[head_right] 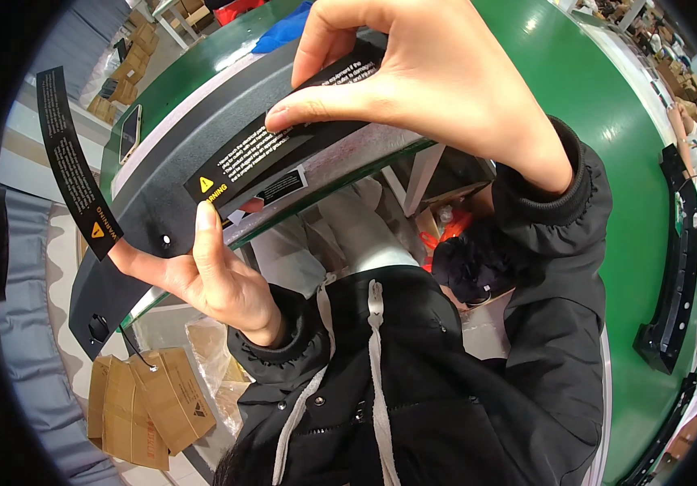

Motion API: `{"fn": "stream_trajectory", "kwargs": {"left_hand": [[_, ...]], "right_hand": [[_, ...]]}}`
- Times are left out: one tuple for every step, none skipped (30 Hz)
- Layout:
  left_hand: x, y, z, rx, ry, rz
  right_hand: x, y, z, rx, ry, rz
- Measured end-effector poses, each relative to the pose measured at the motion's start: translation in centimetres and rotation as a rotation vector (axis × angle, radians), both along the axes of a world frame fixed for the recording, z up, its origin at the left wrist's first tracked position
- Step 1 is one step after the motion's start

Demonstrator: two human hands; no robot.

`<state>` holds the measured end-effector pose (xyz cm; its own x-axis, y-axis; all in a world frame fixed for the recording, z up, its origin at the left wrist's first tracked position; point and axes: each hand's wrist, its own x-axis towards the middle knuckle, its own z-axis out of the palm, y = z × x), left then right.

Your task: The person labels plastic covers by peeling warning stickers and protective film from sheets, applying them onto the plastic parts by hand, and moving the finished covers down the assembly line.

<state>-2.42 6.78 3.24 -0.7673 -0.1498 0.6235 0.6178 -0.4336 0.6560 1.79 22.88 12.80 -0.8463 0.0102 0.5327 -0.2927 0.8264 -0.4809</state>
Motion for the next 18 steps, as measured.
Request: {"fn": "stream_trajectory", "kwargs": {"left_hand": [[-0.14, 0.15, -0.01, -0.013, 0.004, 0.005], [-0.12, 0.05, 0.03, -0.025, 0.011, 0.009], [-0.21, 0.15, 0.04, -0.037, 0.013, 0.01], [-0.25, 0.21, 0.01, -0.043, 0.013, 0.009], [-0.34, 0.35, -0.03, -0.048, 0.011, 0.019], [-0.08, 0.04, 0.01, -0.047, 0.014, 0.028], [-0.05, 0.02, -0.03, -0.05, 0.012, 0.029], [0.0, -0.02, -0.08, -0.052, 0.011, 0.034], [0.14, -0.23, -0.08, -0.056, 0.009, 0.027], [0.15, -0.3, -0.13, -0.062, 0.005, 0.02], [0.15, -0.37, -0.17, -0.058, 0.01, -0.008], [0.1, -0.41, -0.22, -0.068, 0.0, 0.011], [-0.05, -0.37, -0.28, -0.088, 0.001, 0.027], [-0.09, -0.4, -0.32, -0.106, 0.003, 0.043], [-0.15, -0.36, -0.36, -0.129, -0.005, 0.065], [-0.09, -0.41, -0.36, -0.124, 0.006, 0.058], [-0.11, -0.37, -0.37, -0.122, 0.021, 0.066], [-0.1, -0.34, -0.37, -0.12, 0.036, 0.074]], "right_hand": [[-0.13, 0.46, 0.05, 0.018, -0.005, 0.002], [-0.06, 0.57, 0.08, 0.015, -0.024, 0.006], [-0.13, 0.89, 0.06, 0.008, -0.047, 0.009], [-0.14, 0.93, 0.08, 0.002, -0.059, 0.009], [-0.27, 1.13, 0.02, -0.003, -0.072, 0.008], [0.0, 0.97, -0.06, 0.001, -0.057, 0.006], [-0.05, 0.98, -0.14, 0.0, -0.046, 0.004], [0.0, 0.95, -0.14, 0.001, -0.039, 0.002], [0.0, 0.91, -0.16, 0.001, -0.033, -0.001], [-0.04, 0.94, -0.12, -0.007, -0.047, 0.005], [-0.05, 0.97, -0.05, -0.015, -0.06, 0.011], [-0.09, 1.01, -0.01, -0.02, -0.068, 0.014], [-0.11, 1.08, 0.05, -0.025, -0.076, 0.017], [-0.06, 1.09, 0.07, -0.006, -0.072, 0.017], [0.0, 1.14, 0.06, 0.014, -0.067, 0.016], [0.07, 1.12, 0.05, 0.024, -0.064, 0.015], [0.17, 1.13, -0.02, 0.034, -0.061, 0.014], [0.18, 1.13, -0.05, 0.012, -0.072, 0.015]]}}
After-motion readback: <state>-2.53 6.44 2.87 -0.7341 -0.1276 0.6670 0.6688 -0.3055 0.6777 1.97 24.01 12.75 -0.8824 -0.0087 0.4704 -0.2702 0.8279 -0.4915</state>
